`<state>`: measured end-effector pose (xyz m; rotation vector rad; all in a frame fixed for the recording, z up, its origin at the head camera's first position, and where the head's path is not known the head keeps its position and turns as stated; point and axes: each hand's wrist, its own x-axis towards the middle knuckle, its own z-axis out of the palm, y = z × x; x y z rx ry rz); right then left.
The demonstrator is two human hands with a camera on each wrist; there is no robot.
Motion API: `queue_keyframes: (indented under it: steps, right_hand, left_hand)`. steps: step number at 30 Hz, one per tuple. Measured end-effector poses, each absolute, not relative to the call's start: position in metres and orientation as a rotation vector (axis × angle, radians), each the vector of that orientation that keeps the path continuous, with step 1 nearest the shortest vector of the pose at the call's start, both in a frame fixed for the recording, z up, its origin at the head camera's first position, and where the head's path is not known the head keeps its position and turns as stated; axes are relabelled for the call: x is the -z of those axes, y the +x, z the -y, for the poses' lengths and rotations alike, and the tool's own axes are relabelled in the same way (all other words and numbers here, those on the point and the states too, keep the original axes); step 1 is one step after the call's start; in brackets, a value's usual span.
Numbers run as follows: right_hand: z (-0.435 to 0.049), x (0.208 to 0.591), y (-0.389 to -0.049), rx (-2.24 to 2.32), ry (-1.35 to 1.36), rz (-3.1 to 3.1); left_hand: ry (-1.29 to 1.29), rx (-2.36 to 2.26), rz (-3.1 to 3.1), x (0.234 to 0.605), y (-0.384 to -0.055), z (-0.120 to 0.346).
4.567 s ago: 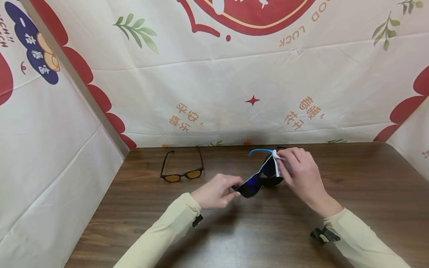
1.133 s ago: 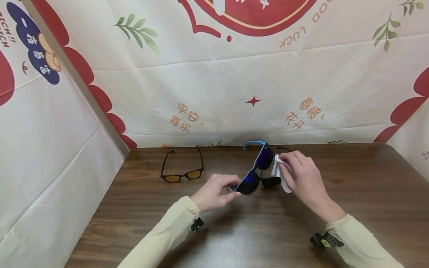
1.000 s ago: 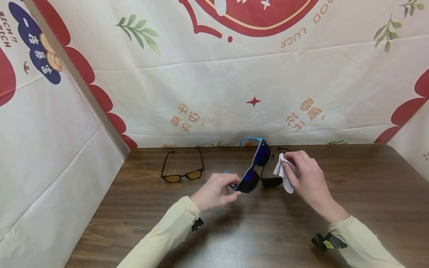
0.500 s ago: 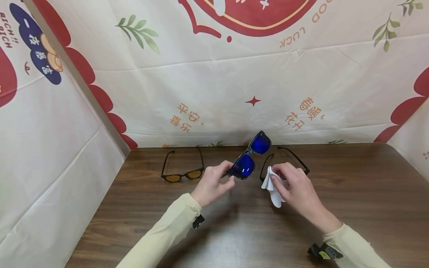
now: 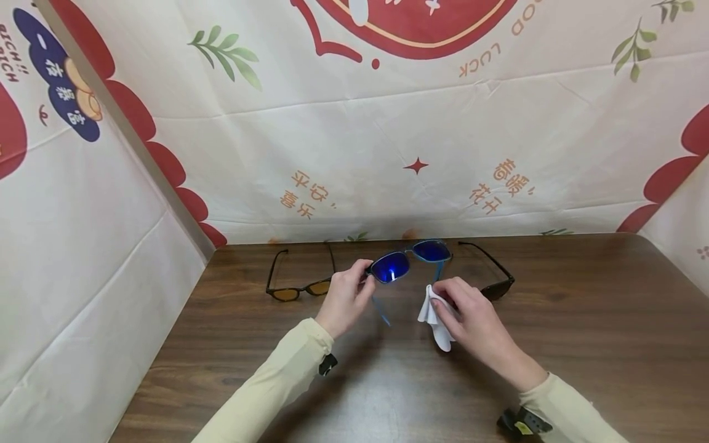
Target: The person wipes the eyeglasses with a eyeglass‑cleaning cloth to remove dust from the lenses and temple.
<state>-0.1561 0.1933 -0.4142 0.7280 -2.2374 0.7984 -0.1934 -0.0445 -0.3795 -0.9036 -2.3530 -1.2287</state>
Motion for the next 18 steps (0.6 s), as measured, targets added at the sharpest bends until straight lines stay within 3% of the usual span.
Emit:
queue_keyframes:
  steps: [18]
  right_hand:
    - [-0.189,0.401,-0.152,-0.909,0.672,2.186]
  left_hand:
    - [-0.601,1.14,2.515,0.388,-0.2,0.06]
